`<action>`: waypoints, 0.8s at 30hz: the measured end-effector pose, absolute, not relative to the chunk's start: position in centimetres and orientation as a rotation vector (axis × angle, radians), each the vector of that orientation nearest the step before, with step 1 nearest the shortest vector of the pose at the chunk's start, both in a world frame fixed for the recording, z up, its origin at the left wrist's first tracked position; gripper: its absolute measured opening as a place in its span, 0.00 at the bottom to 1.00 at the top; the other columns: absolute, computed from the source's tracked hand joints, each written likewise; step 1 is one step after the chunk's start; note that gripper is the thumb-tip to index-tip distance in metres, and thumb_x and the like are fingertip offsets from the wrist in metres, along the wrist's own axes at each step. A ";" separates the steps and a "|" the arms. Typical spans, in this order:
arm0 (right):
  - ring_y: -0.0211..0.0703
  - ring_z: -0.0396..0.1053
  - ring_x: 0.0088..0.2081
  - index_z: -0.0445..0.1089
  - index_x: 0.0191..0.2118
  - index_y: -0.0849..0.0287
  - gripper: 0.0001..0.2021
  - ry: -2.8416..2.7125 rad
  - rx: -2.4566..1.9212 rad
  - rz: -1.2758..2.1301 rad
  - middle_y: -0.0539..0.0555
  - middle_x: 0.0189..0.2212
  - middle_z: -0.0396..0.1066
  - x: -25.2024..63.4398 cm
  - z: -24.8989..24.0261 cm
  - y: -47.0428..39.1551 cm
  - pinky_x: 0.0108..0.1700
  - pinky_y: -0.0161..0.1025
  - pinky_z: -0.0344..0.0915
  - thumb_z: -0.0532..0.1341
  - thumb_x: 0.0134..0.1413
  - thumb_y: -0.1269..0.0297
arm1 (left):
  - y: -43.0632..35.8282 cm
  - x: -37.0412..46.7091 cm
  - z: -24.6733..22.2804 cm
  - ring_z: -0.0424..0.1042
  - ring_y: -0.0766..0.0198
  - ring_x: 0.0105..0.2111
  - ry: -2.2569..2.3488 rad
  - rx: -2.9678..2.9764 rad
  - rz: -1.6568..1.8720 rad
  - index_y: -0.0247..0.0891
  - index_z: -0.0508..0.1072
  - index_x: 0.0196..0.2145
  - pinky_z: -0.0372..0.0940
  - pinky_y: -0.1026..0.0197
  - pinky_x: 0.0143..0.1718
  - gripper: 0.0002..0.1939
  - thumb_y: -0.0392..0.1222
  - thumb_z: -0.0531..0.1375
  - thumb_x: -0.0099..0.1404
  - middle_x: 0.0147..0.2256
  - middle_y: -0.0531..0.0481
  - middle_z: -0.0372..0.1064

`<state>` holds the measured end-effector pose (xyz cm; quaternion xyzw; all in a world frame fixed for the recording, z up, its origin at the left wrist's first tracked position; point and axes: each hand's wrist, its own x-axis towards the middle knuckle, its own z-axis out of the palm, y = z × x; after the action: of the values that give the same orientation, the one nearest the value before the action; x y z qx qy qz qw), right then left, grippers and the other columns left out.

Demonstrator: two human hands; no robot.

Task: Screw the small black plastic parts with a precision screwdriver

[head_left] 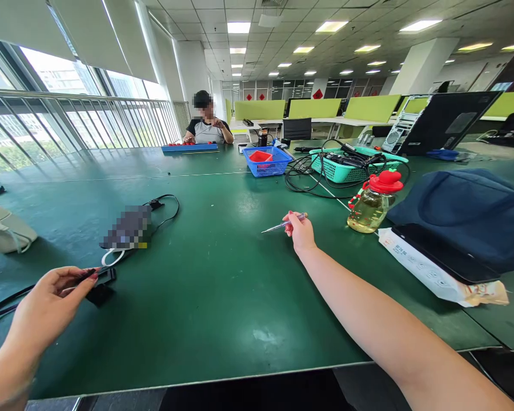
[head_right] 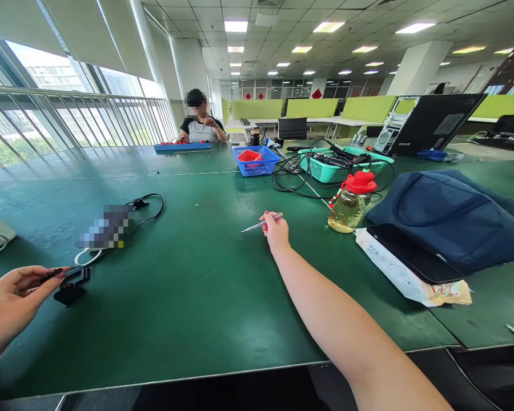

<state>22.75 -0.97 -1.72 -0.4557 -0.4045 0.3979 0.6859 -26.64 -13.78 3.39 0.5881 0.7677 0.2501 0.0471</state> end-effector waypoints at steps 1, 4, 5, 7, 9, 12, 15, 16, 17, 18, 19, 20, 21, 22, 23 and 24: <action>0.32 0.55 0.17 0.67 0.21 0.57 0.20 -0.908 -1.017 0.896 0.45 0.14 0.58 22.7 -1.7 -1.0 0.17 0.32 0.53 0.67 0.43 0.44 | -13.9 -26.3 3.5 0.74 0.57 0.39 2.332 1.684 0.894 0.51 0.62 0.43 0.66 0.56 0.38 0.19 0.65 0.51 0.63 0.34 0.66 0.77; 0.32 0.55 0.17 0.67 0.21 0.57 0.21 -0.918 -1.014 0.904 0.45 0.14 0.58 22.7 -1.7 -1.1 0.17 0.32 0.53 0.67 0.44 0.44 | -14.2 -25.3 3.9 0.74 0.58 0.39 2.314 1.533 0.957 0.57 0.62 0.54 0.64 0.61 0.34 0.23 0.61 0.53 0.63 0.41 0.64 0.78; 0.32 0.56 0.17 0.67 0.21 0.57 0.21 -0.920 -1.017 0.910 0.45 0.14 0.58 22.7 -1.7 -1.1 0.17 0.32 0.54 0.67 0.44 0.44 | -14.3 -25.0 4.1 0.74 0.58 0.39 2.337 1.544 0.897 0.57 0.61 0.57 0.63 0.62 0.34 0.24 0.59 0.52 0.64 0.43 0.62 0.78; 0.32 0.56 0.17 0.68 0.21 0.57 0.21 -0.917 -1.019 0.921 0.45 0.14 0.58 22.7 -1.7 -1.1 0.17 0.31 0.54 0.68 0.43 0.44 | -14.5 -24.8 4.4 0.75 0.58 0.39 2.414 1.562 0.763 0.53 0.64 0.60 0.63 0.61 0.36 0.26 0.54 0.50 0.65 0.44 0.57 0.78; 0.31 0.56 0.17 0.68 0.21 0.57 0.21 -0.912 -1.016 0.930 0.45 0.14 0.58 22.7 -1.7 -1.2 0.17 0.31 0.54 0.69 0.42 0.44 | -14.7 -24.8 4.4 0.75 0.57 0.40 2.473 1.544 0.655 0.49 0.68 0.59 0.63 0.61 0.37 0.26 0.53 0.50 0.66 0.42 0.52 0.79; 0.31 0.56 0.17 0.69 0.20 0.57 0.21 -0.915 -1.008 0.933 0.45 0.13 0.58 22.7 -1.7 -1.2 0.16 0.31 0.53 0.69 0.41 0.43 | -14.9 -24.9 4.1 0.75 0.55 0.41 2.529 1.521 0.564 0.48 0.70 0.58 0.63 0.61 0.36 0.26 0.56 0.51 0.66 0.41 0.50 0.79; 0.31 0.55 0.17 0.69 0.20 0.57 0.22 -0.942 -1.007 0.937 0.46 0.13 0.58 22.6 -1.6 -1.2 0.16 0.31 0.53 0.69 0.42 0.42 | -15.0 -24.8 3.9 0.75 0.56 0.40 2.599 1.564 0.499 0.47 0.74 0.53 0.64 0.61 0.35 0.23 0.56 0.53 0.65 0.44 0.51 0.78; 0.31 0.55 0.16 0.68 0.20 0.57 0.22 -0.952 -1.008 0.935 0.46 0.13 0.59 22.6 -1.6 -1.2 0.16 0.31 0.53 0.69 0.42 0.42 | -15.0 -24.7 3.9 0.75 0.56 0.37 2.621 1.582 0.467 0.46 0.75 0.52 0.64 0.61 0.33 0.23 0.56 0.53 0.65 0.44 0.51 0.78; 0.31 0.55 0.16 0.68 0.21 0.57 0.22 -0.958 -1.009 0.933 0.46 0.13 0.59 22.7 -1.6 -1.2 0.16 0.31 0.53 0.68 0.43 0.42 | -15.1 -24.6 4.0 0.75 0.57 0.34 2.639 1.603 0.432 0.46 0.75 0.52 0.64 0.61 0.32 0.23 0.57 0.53 0.66 0.41 0.50 0.79; 0.31 0.55 0.16 0.68 0.21 0.57 0.22 -0.964 -1.011 0.930 0.45 0.13 0.59 22.7 -1.7 -1.2 0.16 0.32 0.53 0.68 0.43 0.42 | -15.1 -24.5 4.0 0.75 0.57 0.32 2.656 1.629 0.397 0.46 0.75 0.53 0.64 0.61 0.31 0.24 0.57 0.52 0.66 0.39 0.50 0.79; 0.32 0.55 0.16 0.68 0.21 0.57 0.22 -0.969 -1.012 0.927 0.45 0.13 0.58 22.7 -1.7 -1.2 0.17 0.32 0.53 0.68 0.44 0.42 | -15.1 -24.4 4.1 0.74 0.57 0.30 2.673 1.661 0.361 0.46 0.75 0.54 0.64 0.61 0.29 0.25 0.58 0.52 0.67 0.37 0.49 0.79; 0.32 0.55 0.16 0.68 0.21 0.57 0.22 -0.974 -1.013 0.924 0.45 0.13 0.58 22.7 -1.7 -1.2 0.17 0.32 0.53 0.67 0.44 0.42 | -15.1 -24.4 4.1 0.74 0.57 0.30 2.683 1.698 0.328 0.46 0.74 0.54 0.64 0.61 0.29 0.26 0.59 0.51 0.67 0.36 0.48 0.78; 0.32 0.55 0.16 0.68 0.21 0.57 0.22 -0.980 -1.017 0.921 0.45 0.13 0.58 22.7 -1.7 -1.2 0.17 0.32 0.53 0.67 0.45 0.42 | -15.1 -24.5 4.0 0.74 0.57 0.30 2.691 1.738 0.297 0.46 0.74 0.55 0.64 0.61 0.29 0.26 0.59 0.50 0.68 0.36 0.47 0.78; 0.32 0.55 0.16 0.68 0.21 0.57 0.22 -0.985 -1.021 0.920 0.45 0.13 0.58 22.7 -1.7 -1.2 0.17 0.33 0.53 0.67 0.45 0.42 | -15.1 -24.6 3.8 0.74 0.57 0.30 2.702 1.773 0.259 0.47 0.73 0.56 0.64 0.61 0.29 0.27 0.60 0.49 0.68 0.37 0.47 0.78; 0.32 0.55 0.16 0.68 0.22 0.57 0.21 -0.990 -1.027 0.920 0.45 0.13 0.58 22.7 -1.7 -1.2 0.17 0.33 0.53 0.66 0.45 0.42 | -15.2 -24.8 3.6 0.75 0.56 0.30 2.714 1.804 0.210 0.48 0.72 0.58 0.64 0.61 0.29 0.28 0.60 0.48 0.69 0.36 0.46 0.79; 0.32 0.55 0.17 0.68 0.22 0.57 0.21 -0.994 -1.035 0.921 0.45 0.13 0.59 22.6 -1.7 -1.3 0.18 0.33 0.53 0.66 0.45 0.43 | -15.2 -25.0 3.2 0.75 0.56 0.29 2.729 1.835 0.154 0.49 0.71 0.59 0.64 0.61 0.29 0.29 0.61 0.46 0.69 0.36 0.46 0.79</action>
<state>22.65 -1.25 -1.69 -0.4571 -0.4390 0.4068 0.6579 -24.98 -15.23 3.22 0.5558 0.8266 0.0467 -0.0751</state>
